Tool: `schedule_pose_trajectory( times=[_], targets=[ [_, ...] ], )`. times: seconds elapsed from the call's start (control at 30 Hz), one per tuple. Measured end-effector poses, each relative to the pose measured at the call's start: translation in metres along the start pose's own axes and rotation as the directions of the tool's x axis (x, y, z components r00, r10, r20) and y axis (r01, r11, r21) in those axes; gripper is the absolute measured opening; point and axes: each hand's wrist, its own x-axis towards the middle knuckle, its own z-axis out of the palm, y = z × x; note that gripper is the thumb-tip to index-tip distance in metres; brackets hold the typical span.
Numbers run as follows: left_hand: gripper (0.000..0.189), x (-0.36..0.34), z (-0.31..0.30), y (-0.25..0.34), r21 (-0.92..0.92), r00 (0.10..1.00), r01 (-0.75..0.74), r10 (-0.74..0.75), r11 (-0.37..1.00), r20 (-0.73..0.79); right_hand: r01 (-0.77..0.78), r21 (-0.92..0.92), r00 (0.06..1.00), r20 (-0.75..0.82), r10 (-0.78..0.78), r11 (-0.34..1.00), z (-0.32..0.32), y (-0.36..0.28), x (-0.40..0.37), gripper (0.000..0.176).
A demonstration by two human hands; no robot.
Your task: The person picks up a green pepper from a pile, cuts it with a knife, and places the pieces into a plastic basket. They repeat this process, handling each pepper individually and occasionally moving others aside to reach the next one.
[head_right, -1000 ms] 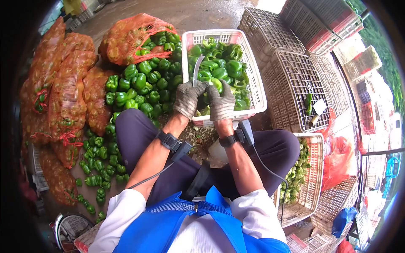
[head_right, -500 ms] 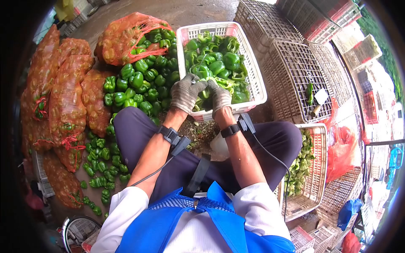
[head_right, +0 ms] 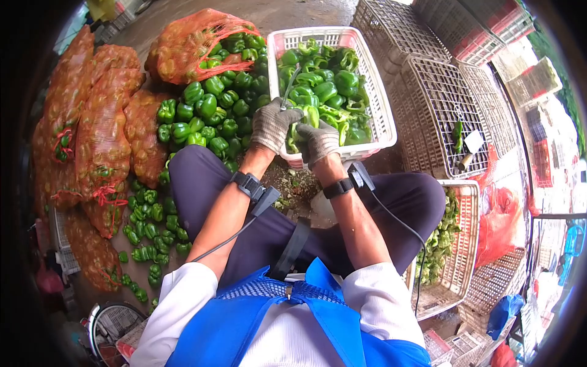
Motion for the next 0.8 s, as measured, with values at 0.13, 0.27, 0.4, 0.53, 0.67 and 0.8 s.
schedule_pose_trajectory(
  times=[0.13,0.27,0.4,0.53,0.67,0.8],
  targets=[
    [0.021,0.007,0.006,-0.015,-0.367,0.991,0.116,-0.132,0.923,-0.018,0.169,-0.034,0.975,0.149,-0.162,0.985,0.008,-0.013,-0.015,0.032],
    [0.016,0.016,0.013,-0.026,-0.651,0.989,0.041,-0.121,0.758,-0.080,0.107,0.104,0.974,0.190,-0.126,0.989,-0.007,-0.004,0.005,0.042],
    [0.014,0.017,0.020,-0.025,-0.766,0.965,0.163,-0.261,0.621,-0.007,0.088,0.172,0.978,0.174,-0.118,0.981,-0.009,-0.009,0.004,0.042],
    [0.014,0.017,0.022,-0.022,-0.793,0.924,0.280,-0.377,0.542,0.068,0.038,0.280,0.973,0.207,-0.099,0.959,-0.012,-0.009,0.006,0.042],
    [0.017,0.030,0.019,-0.036,-0.838,0.810,0.444,-0.541,0.317,0.225,-0.025,0.437,0.948,0.295,-0.117,0.899,-0.026,-0.020,0.003,0.041],
    [0.015,0.034,0.008,-0.027,-0.860,0.865,0.342,-0.484,0.380,0.130,0.032,0.432,0.949,0.270,-0.163,0.901,-0.034,-0.038,0.009,0.036]
  ],
)
